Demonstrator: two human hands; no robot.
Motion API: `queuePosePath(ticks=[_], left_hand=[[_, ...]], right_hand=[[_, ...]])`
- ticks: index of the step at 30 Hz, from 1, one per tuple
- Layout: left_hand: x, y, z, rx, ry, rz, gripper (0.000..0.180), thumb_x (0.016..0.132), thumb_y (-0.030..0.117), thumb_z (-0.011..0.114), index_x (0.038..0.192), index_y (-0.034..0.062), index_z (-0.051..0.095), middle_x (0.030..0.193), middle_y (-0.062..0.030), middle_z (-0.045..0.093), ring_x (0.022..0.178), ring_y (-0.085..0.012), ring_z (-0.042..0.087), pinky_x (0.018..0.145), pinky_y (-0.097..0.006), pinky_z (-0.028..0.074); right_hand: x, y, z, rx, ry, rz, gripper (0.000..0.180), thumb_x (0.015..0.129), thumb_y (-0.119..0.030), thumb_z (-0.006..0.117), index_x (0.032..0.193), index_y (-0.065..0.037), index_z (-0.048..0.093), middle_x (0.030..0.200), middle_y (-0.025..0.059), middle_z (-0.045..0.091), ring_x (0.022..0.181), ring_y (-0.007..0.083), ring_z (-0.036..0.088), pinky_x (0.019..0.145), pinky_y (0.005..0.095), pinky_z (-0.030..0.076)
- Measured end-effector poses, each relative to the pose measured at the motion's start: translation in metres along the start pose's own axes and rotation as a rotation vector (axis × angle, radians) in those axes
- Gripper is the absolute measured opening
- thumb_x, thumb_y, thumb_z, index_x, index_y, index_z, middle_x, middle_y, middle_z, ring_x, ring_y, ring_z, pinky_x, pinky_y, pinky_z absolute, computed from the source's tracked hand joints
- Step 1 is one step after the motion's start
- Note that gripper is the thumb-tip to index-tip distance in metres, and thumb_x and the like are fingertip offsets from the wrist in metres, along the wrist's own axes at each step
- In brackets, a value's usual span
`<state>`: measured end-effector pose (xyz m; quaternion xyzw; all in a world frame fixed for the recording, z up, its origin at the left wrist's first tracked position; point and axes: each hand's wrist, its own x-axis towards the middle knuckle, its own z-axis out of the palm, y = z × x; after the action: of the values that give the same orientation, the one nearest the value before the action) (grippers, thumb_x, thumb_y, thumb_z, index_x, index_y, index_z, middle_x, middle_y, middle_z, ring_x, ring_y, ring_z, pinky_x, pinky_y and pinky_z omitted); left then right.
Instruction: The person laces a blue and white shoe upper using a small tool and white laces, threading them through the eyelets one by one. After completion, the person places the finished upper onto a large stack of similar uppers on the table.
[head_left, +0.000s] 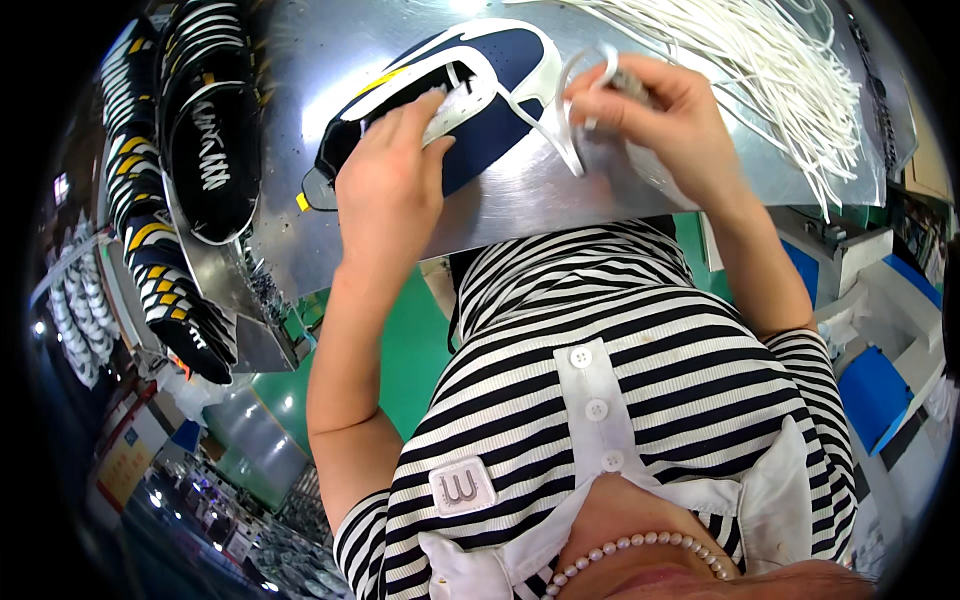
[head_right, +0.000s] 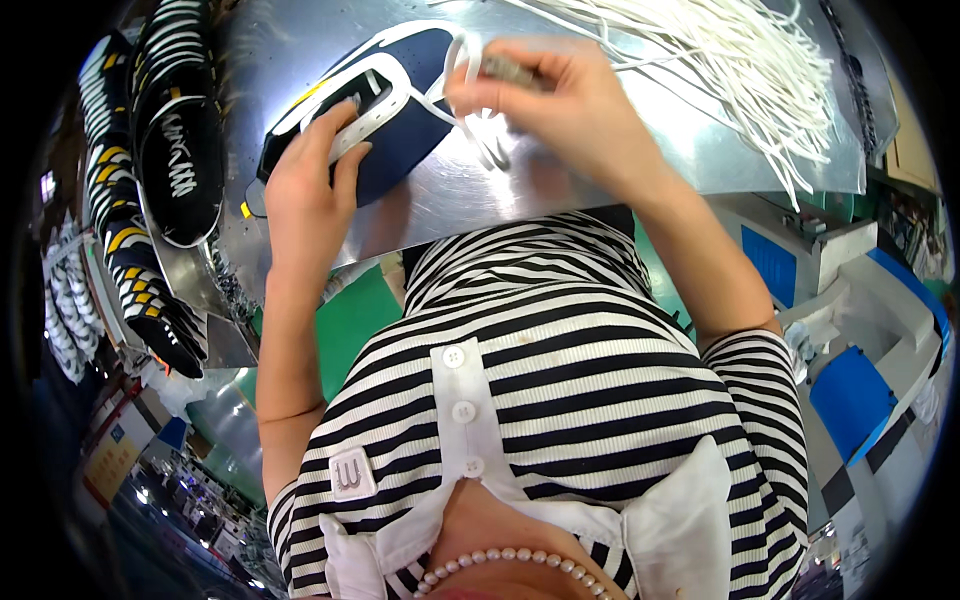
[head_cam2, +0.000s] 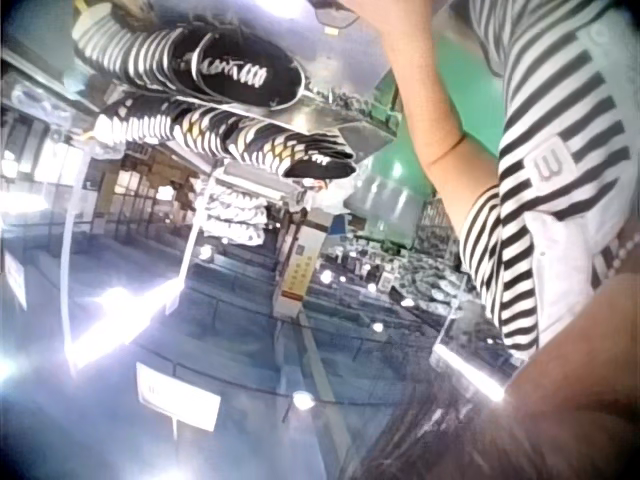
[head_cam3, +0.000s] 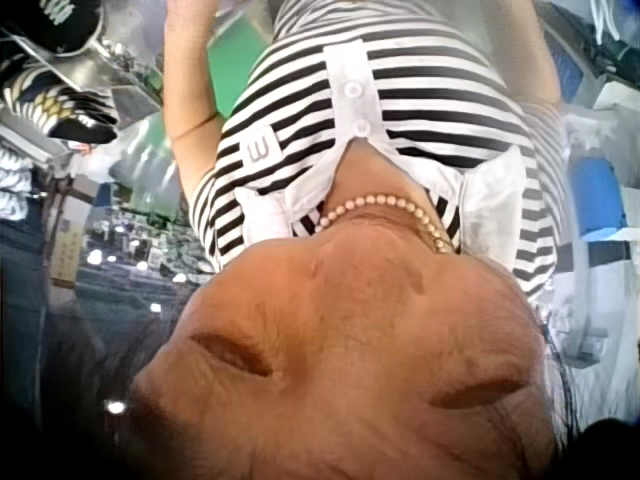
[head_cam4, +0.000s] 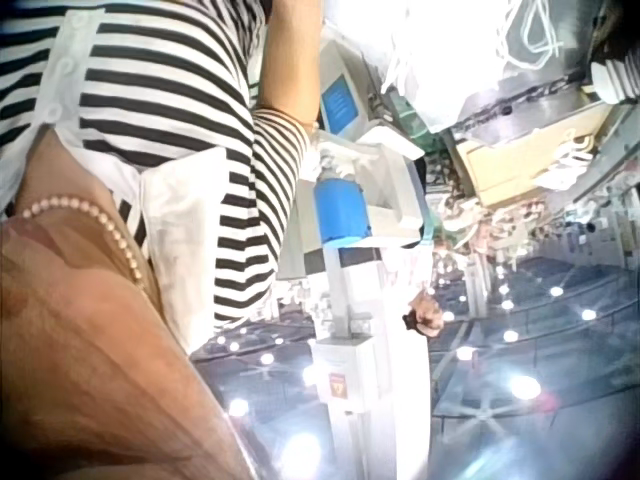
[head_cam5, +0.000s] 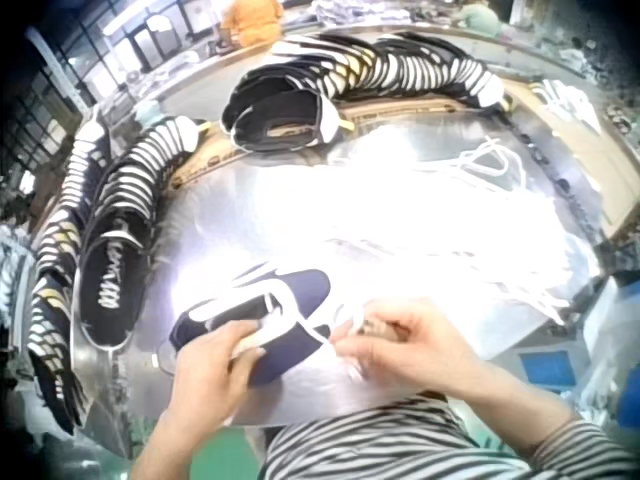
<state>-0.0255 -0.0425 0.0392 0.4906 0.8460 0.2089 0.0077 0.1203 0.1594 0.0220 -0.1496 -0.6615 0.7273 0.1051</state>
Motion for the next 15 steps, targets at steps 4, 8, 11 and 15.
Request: queuePosePath(ticks=[4, 8, 11, 15], left_hand=[[-0.003, 0.027, -0.006, -0.202, 0.17, 0.183, 0.026, 0.083, -0.002, 0.068, 0.108, 0.0003, 0.063, 0.112, -0.0143, 0.067, 0.096, -0.0248, 0.067, 0.077, -0.031, 0.052], [0.008, 0.073, 0.028, -1.248, -0.167, -0.298, 0.049, 0.092, -0.002, 0.061, 0.135, -0.0029, 0.037, 0.125, -0.0171, 0.059, 0.098, -0.0203, 0.067, 0.071, -0.025, 0.052], [0.035, 0.091, 0.065, -1.599, -0.103, -0.298, 0.039, 0.092, 0.001, 0.059, 0.128, -0.0046, 0.044, 0.108, -0.0143, 0.066, 0.091, -0.0167, 0.069, 0.073, -0.028, 0.054], [0.034, 0.094, 0.102, -1.336, -0.645, -0.265, 0.031, 0.094, 0.007, 0.06, 0.123, 0.0008, 0.053, 0.096, -0.0107, 0.07, 0.079, -0.0172, 0.07, 0.068, -0.029, 0.053]], right_hand=[[0.024, -0.01, -0.017, -0.045, 0.061, 0.009, 0.018, 0.09, -0.019, 0.07, 0.098, -0.003, 0.071, 0.077, -0.0014, 0.067, 0.058, -0.0022, 0.044, 0.049, 0.0144, 0.028], [0.031, -0.027, -0.028, 0.058, 0.036, 0.143, 0.014, 0.088, -0.013, 0.072, 0.095, -0.002, 0.07, 0.076, -0.0011, 0.065, 0.061, 0.003, 0.052, 0.055, 0.0189, 0.04], [0.031, -0.044, -0.021, 0.11, 0.065, 0.105, 0.012, 0.088, -0.012, 0.072, 0.093, -0.001, 0.07, 0.075, -0.0006, 0.064, 0.059, 0.0016, 0.048, 0.052, 0.0174, 0.035], [0.044, -0.05, -0.022, 0.219, -0.005, -0.046, 0.013, 0.088, -0.013, 0.071, 0.093, -0.001, 0.07, 0.071, -0.001, 0.062, 0.054, 0.0016, 0.046, 0.048, 0.0175, 0.033]])
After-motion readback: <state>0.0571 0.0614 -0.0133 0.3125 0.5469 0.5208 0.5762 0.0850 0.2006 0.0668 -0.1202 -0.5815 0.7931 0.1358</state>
